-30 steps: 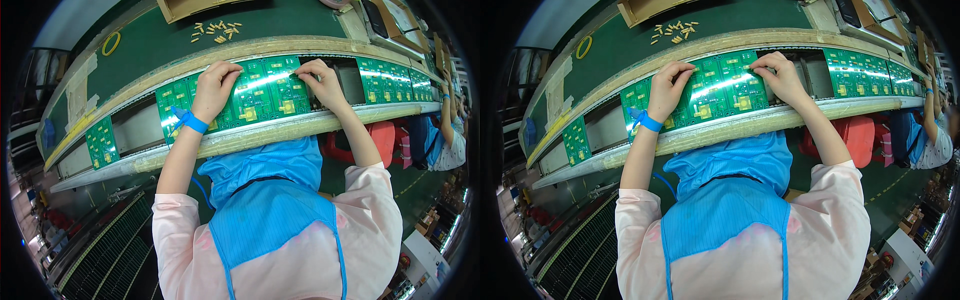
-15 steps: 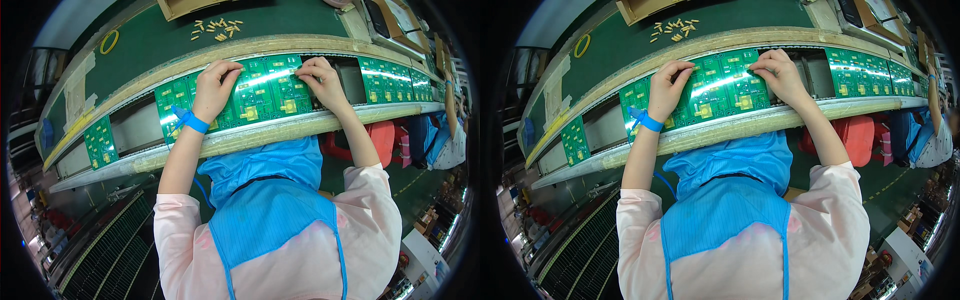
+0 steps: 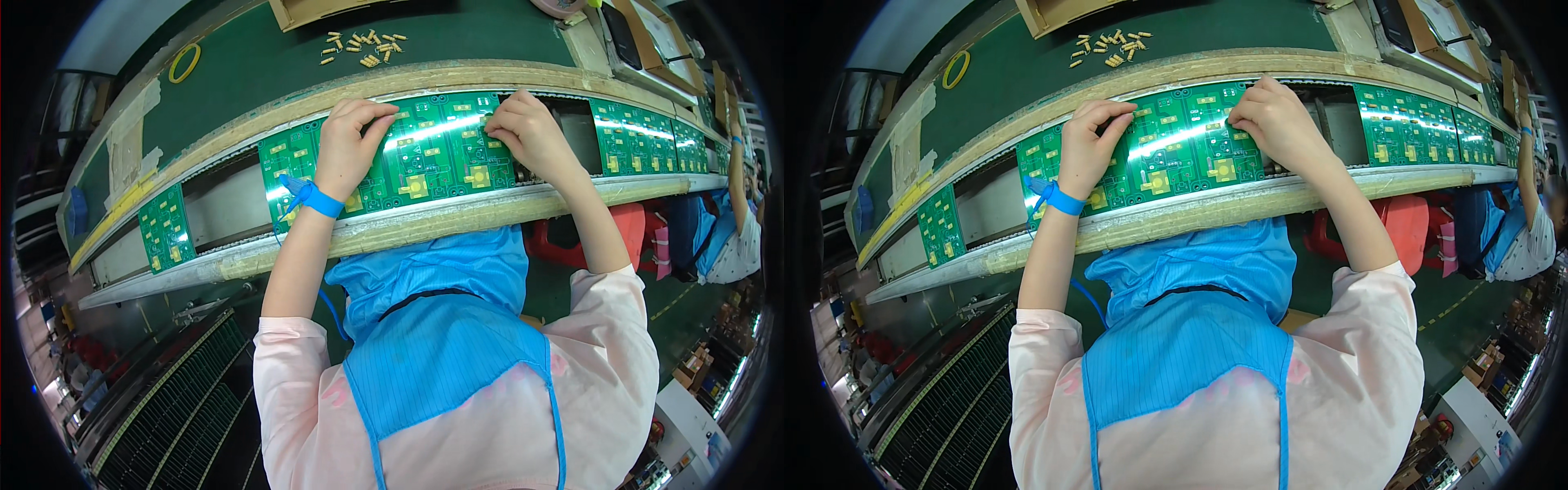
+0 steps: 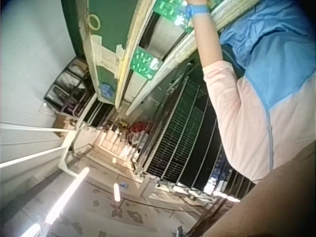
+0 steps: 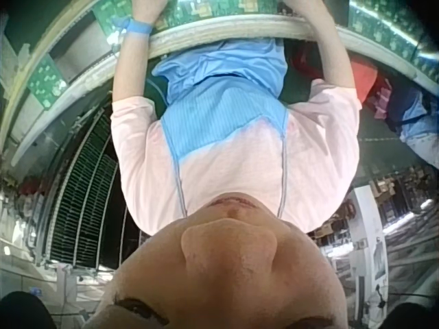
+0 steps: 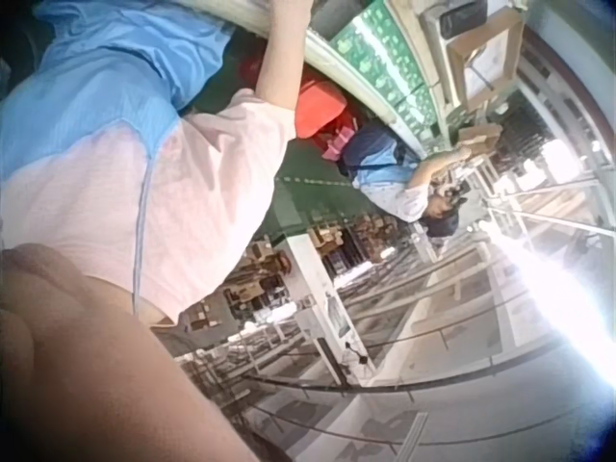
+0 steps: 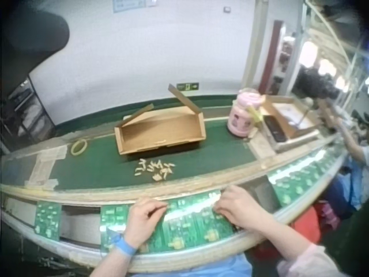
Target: The person inserts small cylindrical electronic components into green printed circuit boards arranged on a workbench. They pick up the components from a pile and place them into specific holes on the boards, occasionally lifting a board to inspect it before continuing the insertion process.
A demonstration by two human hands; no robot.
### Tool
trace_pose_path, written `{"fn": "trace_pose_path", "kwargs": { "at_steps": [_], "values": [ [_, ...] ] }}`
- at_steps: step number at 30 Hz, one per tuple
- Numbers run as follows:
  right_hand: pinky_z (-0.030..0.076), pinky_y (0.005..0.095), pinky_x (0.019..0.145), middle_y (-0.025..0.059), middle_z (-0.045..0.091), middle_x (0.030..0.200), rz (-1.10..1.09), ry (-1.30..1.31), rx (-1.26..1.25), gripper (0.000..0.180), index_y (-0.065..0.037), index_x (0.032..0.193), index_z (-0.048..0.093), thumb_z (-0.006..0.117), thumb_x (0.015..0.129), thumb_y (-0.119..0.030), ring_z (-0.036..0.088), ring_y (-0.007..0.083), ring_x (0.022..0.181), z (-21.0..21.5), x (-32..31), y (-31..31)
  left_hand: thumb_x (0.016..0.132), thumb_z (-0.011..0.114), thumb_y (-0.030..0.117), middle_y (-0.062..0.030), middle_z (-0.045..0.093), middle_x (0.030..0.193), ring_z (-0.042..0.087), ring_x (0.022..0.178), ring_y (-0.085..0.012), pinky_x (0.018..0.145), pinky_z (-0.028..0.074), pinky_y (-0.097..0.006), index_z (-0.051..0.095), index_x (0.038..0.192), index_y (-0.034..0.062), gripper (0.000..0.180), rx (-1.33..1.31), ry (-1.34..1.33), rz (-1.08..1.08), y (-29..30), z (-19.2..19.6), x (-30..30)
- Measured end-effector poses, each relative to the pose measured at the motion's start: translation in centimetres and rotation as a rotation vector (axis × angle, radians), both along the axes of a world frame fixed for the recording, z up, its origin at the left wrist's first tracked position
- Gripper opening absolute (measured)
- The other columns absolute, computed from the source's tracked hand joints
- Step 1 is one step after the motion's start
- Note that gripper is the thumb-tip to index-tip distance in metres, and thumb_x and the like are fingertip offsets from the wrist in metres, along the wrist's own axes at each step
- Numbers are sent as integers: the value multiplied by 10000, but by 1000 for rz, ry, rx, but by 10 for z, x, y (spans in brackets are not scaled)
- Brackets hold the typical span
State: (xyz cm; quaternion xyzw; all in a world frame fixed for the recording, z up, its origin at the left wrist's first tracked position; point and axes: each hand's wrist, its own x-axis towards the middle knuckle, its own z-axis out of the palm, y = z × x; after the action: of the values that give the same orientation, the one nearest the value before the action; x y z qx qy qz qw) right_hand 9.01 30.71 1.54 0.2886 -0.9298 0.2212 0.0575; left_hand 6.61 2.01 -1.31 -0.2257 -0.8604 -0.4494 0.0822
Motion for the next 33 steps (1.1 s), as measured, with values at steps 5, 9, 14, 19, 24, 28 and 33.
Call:
{"fn": "trace_pose_path", "kwargs": {
  "at_steps": [5,9,14,19,24,28,33],
  "values": [
    [487,355,777,95,646,846,-70,-433,196,151,-2,805,676,736,750,-129,601,277,885,32,-23,-19,792,710,69,-95,693,863,628,837,-233,749,495,-318,740,917,48,131,-41,-6,4,0,2,3],
    [497,362,792,114,639,932,-109,-344,-73,214,-16,924,694,712,814,-198,618,268,911,31,-66,-49,778,719,63,-90,693,844,627,825,-230,743,497,-318,741,899,45,124,-47,9,4,2,0,0],
    [497,362,813,105,616,1028,-142,102,-172,299,-54,1062,698,660,866,-277,618,262,945,-26,-104,-85,770,720,51,-92,691,840,626,811,-230,734,498,-318,740,892,41,124,-45,17,-18,2,0,-1],
    [502,379,811,104,624,989,-164,115,-140,218,-57,1013,707,623,885,-212,619,299,918,-35,-112,-96,769,718,46,-92,691,836,627,805,-232,727,498,-320,739,887,39,120,-44,15,-35,-1,-1,-1],
    [504,381,787,118,635,935,-169,156,-165,157,-45,989,699,599,882,-102,626,311,890,-35,-112,-87,764,720,52,-80,675,840,612,826,-236,745,493,-331,741,883,52,121,-64,44,-48,1,0,1],
    [508,361,754,117,629,915,-160,185,-262,170,-30,1025,680,590,885,-64,635,287,859,-24,-98,-72,761,714,55,-64,633,853,584,857,-242,763,484,-349,736,890,61,131,-203,116,-98,8,2,4],
    [508,300,696,98,606,867,-181,-147,-318,161,-13,1027,664,559,906,-37,639,197,758,-2,-55,-39,754,688,30,-66,622,851,579,861,-251,773,486,-364,730,891,57,146,-254,124,-80,9,7,7]
  ]
}}
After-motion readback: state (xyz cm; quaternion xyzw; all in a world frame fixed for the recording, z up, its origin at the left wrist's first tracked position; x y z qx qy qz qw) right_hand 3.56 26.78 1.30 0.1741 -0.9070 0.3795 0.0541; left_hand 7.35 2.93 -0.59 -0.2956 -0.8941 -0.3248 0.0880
